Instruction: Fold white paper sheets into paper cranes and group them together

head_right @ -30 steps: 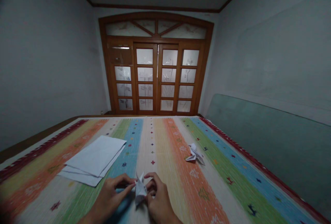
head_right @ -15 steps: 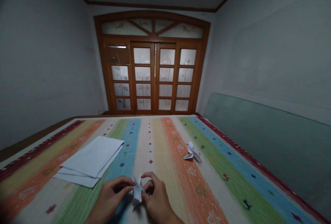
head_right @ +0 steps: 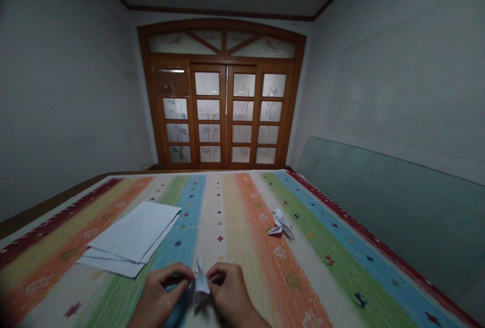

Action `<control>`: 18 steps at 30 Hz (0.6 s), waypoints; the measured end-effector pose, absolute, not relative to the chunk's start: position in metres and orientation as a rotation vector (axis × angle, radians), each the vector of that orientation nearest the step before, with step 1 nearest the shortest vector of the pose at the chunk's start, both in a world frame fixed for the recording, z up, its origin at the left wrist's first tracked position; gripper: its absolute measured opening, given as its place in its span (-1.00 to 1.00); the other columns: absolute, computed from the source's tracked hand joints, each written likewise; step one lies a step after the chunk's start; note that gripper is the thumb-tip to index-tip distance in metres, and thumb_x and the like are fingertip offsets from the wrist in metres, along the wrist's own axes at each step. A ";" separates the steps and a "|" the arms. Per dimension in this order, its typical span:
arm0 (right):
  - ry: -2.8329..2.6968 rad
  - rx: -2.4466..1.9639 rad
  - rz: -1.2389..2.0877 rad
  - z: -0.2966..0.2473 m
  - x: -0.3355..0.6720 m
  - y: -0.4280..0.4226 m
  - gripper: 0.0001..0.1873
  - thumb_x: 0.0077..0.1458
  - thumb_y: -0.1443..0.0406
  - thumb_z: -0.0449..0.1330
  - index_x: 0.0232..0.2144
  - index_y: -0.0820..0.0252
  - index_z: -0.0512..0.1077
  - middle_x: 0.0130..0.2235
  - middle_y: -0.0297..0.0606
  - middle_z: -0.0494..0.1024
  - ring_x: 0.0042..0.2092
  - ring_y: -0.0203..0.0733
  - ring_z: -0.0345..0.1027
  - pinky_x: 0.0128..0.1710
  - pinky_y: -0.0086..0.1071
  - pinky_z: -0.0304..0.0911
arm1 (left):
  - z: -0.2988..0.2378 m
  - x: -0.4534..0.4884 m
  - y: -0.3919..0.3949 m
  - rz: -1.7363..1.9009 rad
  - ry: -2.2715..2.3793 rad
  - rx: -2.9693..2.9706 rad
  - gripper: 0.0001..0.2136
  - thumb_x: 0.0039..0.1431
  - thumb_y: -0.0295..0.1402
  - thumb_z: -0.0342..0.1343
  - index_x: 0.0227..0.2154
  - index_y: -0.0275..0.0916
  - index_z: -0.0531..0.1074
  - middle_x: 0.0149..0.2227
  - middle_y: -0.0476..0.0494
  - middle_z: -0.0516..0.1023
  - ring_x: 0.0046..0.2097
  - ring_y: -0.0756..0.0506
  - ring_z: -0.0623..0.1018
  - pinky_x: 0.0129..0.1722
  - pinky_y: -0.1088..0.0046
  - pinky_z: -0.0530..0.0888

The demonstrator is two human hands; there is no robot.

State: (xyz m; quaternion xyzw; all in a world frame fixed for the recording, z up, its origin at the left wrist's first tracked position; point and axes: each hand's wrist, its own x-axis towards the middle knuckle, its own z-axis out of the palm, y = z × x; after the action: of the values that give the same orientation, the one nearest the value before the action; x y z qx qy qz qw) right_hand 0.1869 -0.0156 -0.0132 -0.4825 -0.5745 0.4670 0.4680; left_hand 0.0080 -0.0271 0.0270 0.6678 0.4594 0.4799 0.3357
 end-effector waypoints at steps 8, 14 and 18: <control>-1.352 -1.151 0.890 -0.002 0.220 0.017 -0.74 -0.17 0.16 0.44 -0.54 0.25 0.55 -0.51 -0.19 0.63 -0.43 -0.06 0.54 -0.43 -0.33 0.39 | 0.011 0.006 -0.020 1.324 1.117 1.831 -0.77 0.17 -0.28 0.23 -0.12 -0.06 0.63 0.01 -0.22 0.65 0.00 -0.23 0.62 -0.12 0.35 0.61; -1.298 -1.219 0.689 0.010 0.285 0.056 -0.71 -0.15 0.15 0.39 -0.40 0.19 0.48 -0.47 -0.24 0.62 -0.39 -0.04 0.55 -0.39 -0.28 0.42 | 0.004 0.005 -0.012 1.166 1.177 1.729 -0.67 0.23 -0.03 0.15 -0.27 -0.17 0.64 -0.27 -0.20 0.66 -0.23 -0.21 0.63 -0.26 0.36 0.58; -1.308 -1.286 0.542 0.009 0.322 0.065 -0.74 -0.12 0.27 0.27 -0.29 0.18 0.45 -0.43 -0.25 0.64 -0.37 -0.04 0.56 -0.33 -0.27 0.40 | -0.001 0.006 -0.007 1.104 1.165 1.697 -0.51 0.17 0.15 0.11 -0.35 -0.23 0.62 -0.35 -0.21 0.64 -0.30 -0.22 0.61 -0.33 0.35 0.54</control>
State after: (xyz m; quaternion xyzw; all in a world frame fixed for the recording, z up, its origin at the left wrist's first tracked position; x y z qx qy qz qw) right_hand 0.3218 0.0653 0.0093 -0.5494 -0.5589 0.2315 0.5763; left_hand 0.0055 -0.0072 -0.0014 0.6684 0.4588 0.4348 0.3919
